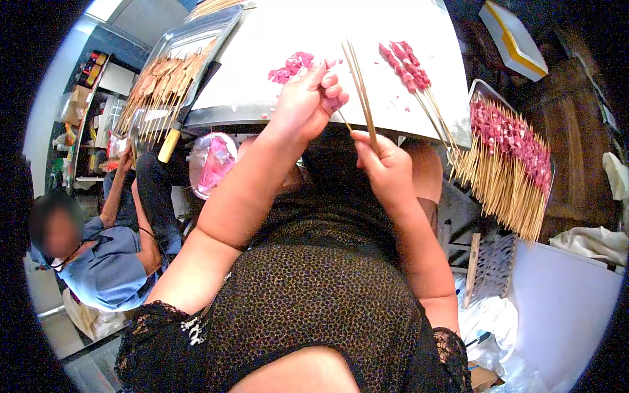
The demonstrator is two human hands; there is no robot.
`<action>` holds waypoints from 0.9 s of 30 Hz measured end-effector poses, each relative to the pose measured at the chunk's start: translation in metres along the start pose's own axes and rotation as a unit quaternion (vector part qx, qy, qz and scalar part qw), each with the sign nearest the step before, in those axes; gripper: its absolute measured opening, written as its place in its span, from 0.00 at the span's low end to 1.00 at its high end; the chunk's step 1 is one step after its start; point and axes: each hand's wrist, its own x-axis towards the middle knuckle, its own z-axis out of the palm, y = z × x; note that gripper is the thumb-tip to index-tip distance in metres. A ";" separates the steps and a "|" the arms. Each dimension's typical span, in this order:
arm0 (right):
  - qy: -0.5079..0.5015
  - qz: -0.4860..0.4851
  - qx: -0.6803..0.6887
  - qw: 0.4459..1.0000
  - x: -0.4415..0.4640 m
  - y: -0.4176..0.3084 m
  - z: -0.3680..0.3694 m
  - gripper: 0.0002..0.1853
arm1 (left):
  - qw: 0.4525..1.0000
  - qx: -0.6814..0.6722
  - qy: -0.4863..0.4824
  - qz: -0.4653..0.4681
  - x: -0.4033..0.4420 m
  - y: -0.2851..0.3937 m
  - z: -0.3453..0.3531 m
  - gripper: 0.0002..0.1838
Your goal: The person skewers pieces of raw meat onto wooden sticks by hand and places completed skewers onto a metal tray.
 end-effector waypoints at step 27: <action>0.081 0.053 0.070 0.993 0.003 -0.008 -0.014 0.11 | 0.994 0.072 -0.003 0.082 0.020 0.060 -0.028 0.32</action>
